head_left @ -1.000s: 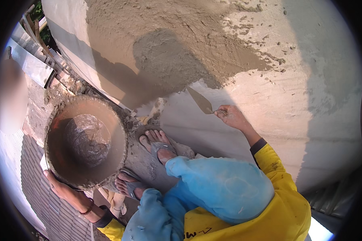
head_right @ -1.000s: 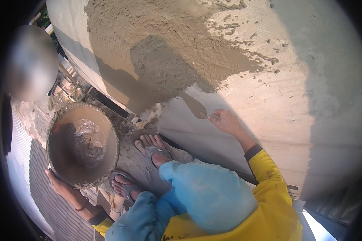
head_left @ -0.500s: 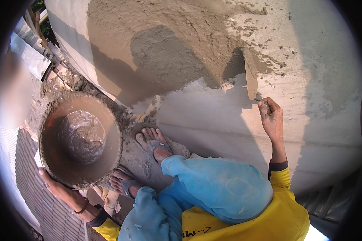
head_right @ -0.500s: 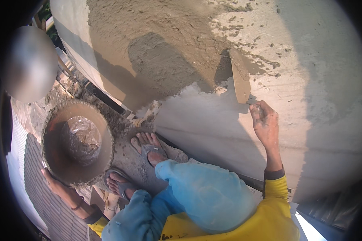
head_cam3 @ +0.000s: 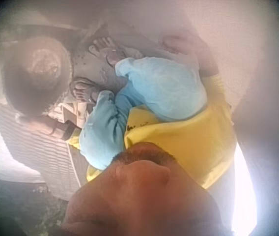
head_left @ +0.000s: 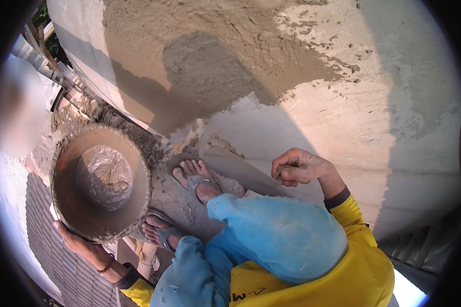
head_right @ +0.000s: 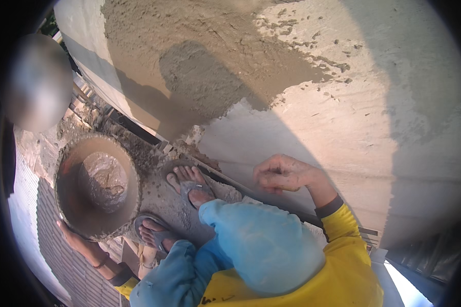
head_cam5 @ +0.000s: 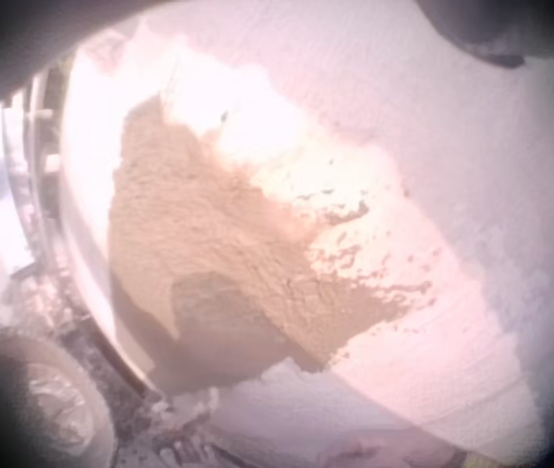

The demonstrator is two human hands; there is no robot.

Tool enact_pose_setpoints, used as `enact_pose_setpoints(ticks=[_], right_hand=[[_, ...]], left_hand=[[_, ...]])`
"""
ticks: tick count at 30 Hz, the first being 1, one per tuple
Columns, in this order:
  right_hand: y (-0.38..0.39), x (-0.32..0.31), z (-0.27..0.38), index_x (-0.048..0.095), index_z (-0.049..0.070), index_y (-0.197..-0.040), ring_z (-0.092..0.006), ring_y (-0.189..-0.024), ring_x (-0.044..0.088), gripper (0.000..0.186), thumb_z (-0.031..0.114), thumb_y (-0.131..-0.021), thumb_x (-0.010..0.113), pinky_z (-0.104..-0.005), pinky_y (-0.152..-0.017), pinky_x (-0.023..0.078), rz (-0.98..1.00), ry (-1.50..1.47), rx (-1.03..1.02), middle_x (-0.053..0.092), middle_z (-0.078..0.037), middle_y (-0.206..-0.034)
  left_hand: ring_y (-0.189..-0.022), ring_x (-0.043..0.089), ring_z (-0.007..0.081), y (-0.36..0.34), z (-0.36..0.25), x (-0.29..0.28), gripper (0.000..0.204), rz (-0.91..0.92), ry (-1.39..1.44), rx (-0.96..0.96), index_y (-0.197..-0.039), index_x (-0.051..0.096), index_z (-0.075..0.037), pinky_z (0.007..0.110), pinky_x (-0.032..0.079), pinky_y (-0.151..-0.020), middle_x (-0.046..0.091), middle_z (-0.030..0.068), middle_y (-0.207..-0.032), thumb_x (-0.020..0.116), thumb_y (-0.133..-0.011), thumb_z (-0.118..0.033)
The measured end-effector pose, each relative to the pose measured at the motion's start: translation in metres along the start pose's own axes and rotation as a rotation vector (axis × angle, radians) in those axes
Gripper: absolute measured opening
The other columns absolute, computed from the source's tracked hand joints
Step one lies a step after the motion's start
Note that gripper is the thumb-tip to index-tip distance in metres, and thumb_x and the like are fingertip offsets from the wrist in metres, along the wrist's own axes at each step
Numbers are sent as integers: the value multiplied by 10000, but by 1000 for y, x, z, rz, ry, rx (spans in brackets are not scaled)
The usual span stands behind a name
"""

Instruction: The person scoops wet cement from a bucket with a trowel and applies it to a vertical wall, spreading and smoothing the surface. The person then uses a straightedge to level the applied cement.

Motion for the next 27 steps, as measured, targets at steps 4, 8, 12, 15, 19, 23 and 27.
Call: enact_pose_setpoints(ticks=[4,8,12,15,19,23,27], right_hand=[[0,-72,-9,659,7,-927,-109,-599,539,189,184,-994,655,-287,-539,438,-651,307,142,582,-35,-684],[48,-77,35,636,12,-892,-125,-575,493,239,221,-1009,628,-308,-522,408,-975,818,-29,564,-54,-667],[-1,-90,-9,689,23,-972,-304,-698,649,294,314,-975,654,-424,-659,501,-839,907,88,682,-151,-755],[-40,-129,-67,709,41,-994,-372,-809,685,349,382,-962,645,-469,-763,526,-892,957,239,713,-183,-835],[-14,-157,-84,707,48,-983,-350,-754,668,335,375,-970,640,-448,-728,518,-1027,1066,243,694,-168,-806],[46,-137,-37,721,65,-1009,-376,-860,704,300,351,-957,650,-478,-794,538,-1129,1022,189,726,-199,-866],[86,-105,24,698,45,-990,-352,-721,676,223,264,-972,659,-440,-692,516,-1290,1011,191,705,-190,-801]], left_hand=[[-1040,552,158,7,-7,-3,556,-8,-102,77,-1293,605,69,314,448,-951,610,82,-1204,476,-1093,-434],[-1193,522,172,9,-9,-2,637,-18,-103,67,-1424,498,127,312,392,-1072,571,112,-1344,458,-1103,-422],[-1211,526,178,9,-15,1,644,-61,-135,113,-1449,482,108,311,389,-1082,567,109,-1365,463,-1098,-432],[-1158,563,180,10,-12,-2,605,-91,-118,79,-1409,543,75,321,428,-1037,591,91,-1326,469,-1092,-435],[-1150,566,179,10,-7,-2,601,-75,-98,17,-1406,545,73,321,432,-1030,592,91,-1323,450,-1098,-434],[-1143,564,173,10,-7,-3,577,-78,-123,16,-1403,553,58,321,435,-1025,598,92,-1305,442,-1101,-420],[-1156,554,173,8,1,-4,550,-65,-44,-30,-1404,554,44,322,433,-1029,590,89,-1311,437,-1105,-403]])
Point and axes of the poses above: each hand's wrist, its own y-axis away from the middle knuckle, its own x-axis out of the palm, z = x × y, the point moved 9 cm from there along -y, towards the middle knuckle
